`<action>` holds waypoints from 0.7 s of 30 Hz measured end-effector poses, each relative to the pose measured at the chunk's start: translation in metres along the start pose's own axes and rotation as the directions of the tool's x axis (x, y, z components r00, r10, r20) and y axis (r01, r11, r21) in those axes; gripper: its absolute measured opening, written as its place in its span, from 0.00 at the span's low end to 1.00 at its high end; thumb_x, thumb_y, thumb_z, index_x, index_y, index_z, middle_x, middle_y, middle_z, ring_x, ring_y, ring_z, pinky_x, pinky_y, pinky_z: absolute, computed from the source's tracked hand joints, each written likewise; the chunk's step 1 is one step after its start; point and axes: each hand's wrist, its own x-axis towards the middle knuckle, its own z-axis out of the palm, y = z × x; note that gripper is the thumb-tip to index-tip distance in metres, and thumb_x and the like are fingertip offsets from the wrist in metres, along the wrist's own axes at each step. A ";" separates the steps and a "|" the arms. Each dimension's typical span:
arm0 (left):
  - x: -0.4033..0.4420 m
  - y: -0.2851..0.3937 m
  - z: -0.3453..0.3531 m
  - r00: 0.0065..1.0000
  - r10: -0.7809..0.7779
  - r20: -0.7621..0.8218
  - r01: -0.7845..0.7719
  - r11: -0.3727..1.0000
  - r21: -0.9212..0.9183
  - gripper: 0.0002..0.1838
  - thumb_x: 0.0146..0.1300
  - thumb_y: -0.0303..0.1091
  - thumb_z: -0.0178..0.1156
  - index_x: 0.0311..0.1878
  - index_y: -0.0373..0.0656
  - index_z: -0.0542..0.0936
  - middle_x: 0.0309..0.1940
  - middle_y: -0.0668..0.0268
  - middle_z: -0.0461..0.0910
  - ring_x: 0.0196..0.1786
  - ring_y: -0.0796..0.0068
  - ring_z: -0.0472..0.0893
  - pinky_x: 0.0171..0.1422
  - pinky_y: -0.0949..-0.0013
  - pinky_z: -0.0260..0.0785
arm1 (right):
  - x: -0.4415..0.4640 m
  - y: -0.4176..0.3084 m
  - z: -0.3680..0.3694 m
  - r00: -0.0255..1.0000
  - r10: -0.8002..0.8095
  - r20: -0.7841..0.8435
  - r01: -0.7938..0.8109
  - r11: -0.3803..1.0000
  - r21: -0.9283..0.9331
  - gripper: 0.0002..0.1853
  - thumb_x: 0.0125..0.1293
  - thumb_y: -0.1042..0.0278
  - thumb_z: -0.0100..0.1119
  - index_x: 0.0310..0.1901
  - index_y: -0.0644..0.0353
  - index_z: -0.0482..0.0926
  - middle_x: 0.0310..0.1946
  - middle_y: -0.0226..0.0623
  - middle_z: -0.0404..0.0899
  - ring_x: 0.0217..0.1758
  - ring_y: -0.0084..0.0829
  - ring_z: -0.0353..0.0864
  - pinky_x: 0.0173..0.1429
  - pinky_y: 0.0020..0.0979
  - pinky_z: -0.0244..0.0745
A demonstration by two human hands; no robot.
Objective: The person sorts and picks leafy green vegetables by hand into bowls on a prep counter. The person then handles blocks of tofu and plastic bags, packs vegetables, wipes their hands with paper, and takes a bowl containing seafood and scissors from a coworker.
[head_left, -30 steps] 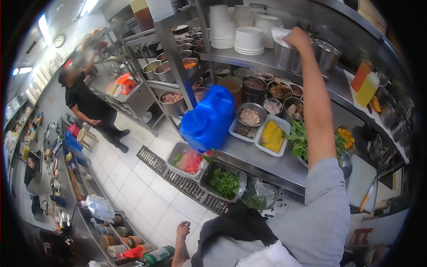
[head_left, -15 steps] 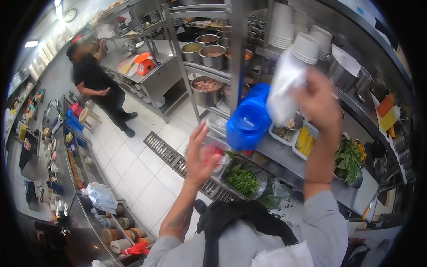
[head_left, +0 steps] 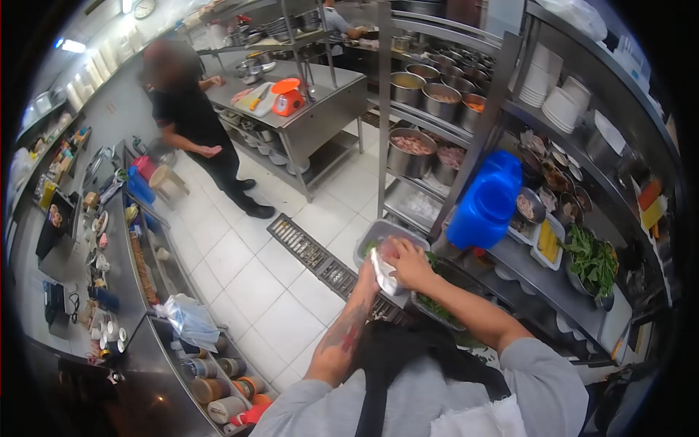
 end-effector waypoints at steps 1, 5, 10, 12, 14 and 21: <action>-0.002 0.002 0.003 1.000 0.011 -0.001 -0.011 1.000 -0.006 0.29 0.80 0.56 0.39 0.63 0.41 0.75 0.53 0.55 0.82 0.54 0.57 0.84 0.59 0.58 0.77 | 0.003 -0.003 0.000 0.997 0.049 -0.058 -0.051 0.998 -0.036 0.14 0.55 0.68 0.63 0.43 0.60 0.87 0.76 0.49 0.59 0.79 0.59 0.50 0.69 0.70 0.62; -0.016 -0.002 0.006 0.983 0.038 -0.179 -0.022 0.996 0.090 0.27 0.80 0.54 0.39 0.67 0.45 0.72 0.60 0.54 0.78 0.59 0.55 0.81 0.58 0.52 0.78 | 0.025 -0.010 0.025 0.956 -0.258 -0.138 0.223 0.949 -0.225 0.14 0.52 0.63 0.62 0.36 0.62 0.88 0.74 0.43 0.64 0.80 0.53 0.53 0.70 0.77 0.50; -0.025 -0.003 -0.022 0.999 -0.050 0.006 0.048 0.992 0.117 0.23 0.80 0.48 0.39 0.66 0.47 0.72 0.55 0.51 0.80 0.53 0.54 0.83 0.52 0.52 0.81 | 0.009 -0.027 0.035 0.953 -0.248 -0.174 0.231 0.966 -0.112 0.12 0.49 0.66 0.61 0.32 0.63 0.88 0.65 0.35 0.75 0.78 0.45 0.58 0.69 0.70 0.54; -0.008 -0.012 -0.035 0.979 -0.099 -0.180 0.118 0.988 0.101 0.22 0.79 0.43 0.37 0.61 0.42 0.75 0.52 0.50 0.81 0.51 0.54 0.84 0.46 0.54 0.82 | 0.002 -0.022 0.034 0.958 -0.244 -0.154 0.236 0.970 -0.064 0.12 0.50 0.66 0.62 0.34 0.62 0.88 0.65 0.35 0.75 0.77 0.44 0.60 0.68 0.69 0.55; 0.028 -0.010 -0.074 0.984 0.015 -0.178 0.023 0.978 0.207 0.23 0.78 0.43 0.36 0.61 0.40 0.74 0.51 0.50 0.82 0.51 0.53 0.84 0.47 0.53 0.82 | -0.007 -0.023 0.019 0.983 -0.179 -0.037 0.179 0.984 0.020 0.21 0.56 0.65 0.63 0.52 0.60 0.84 0.67 0.37 0.72 0.74 0.43 0.65 0.67 0.66 0.60; -0.039 -0.006 0.010 0.985 -0.069 0.158 0.024 0.963 0.268 0.29 0.78 0.57 0.35 0.65 0.46 0.73 0.56 0.60 0.81 0.55 0.58 0.83 0.62 0.51 0.76 | -0.036 -0.019 0.003 0.996 0.081 -0.038 -0.080 0.996 0.030 0.48 0.55 0.74 0.61 0.79 0.48 0.53 0.78 0.40 0.54 0.78 0.47 0.60 0.70 0.58 0.66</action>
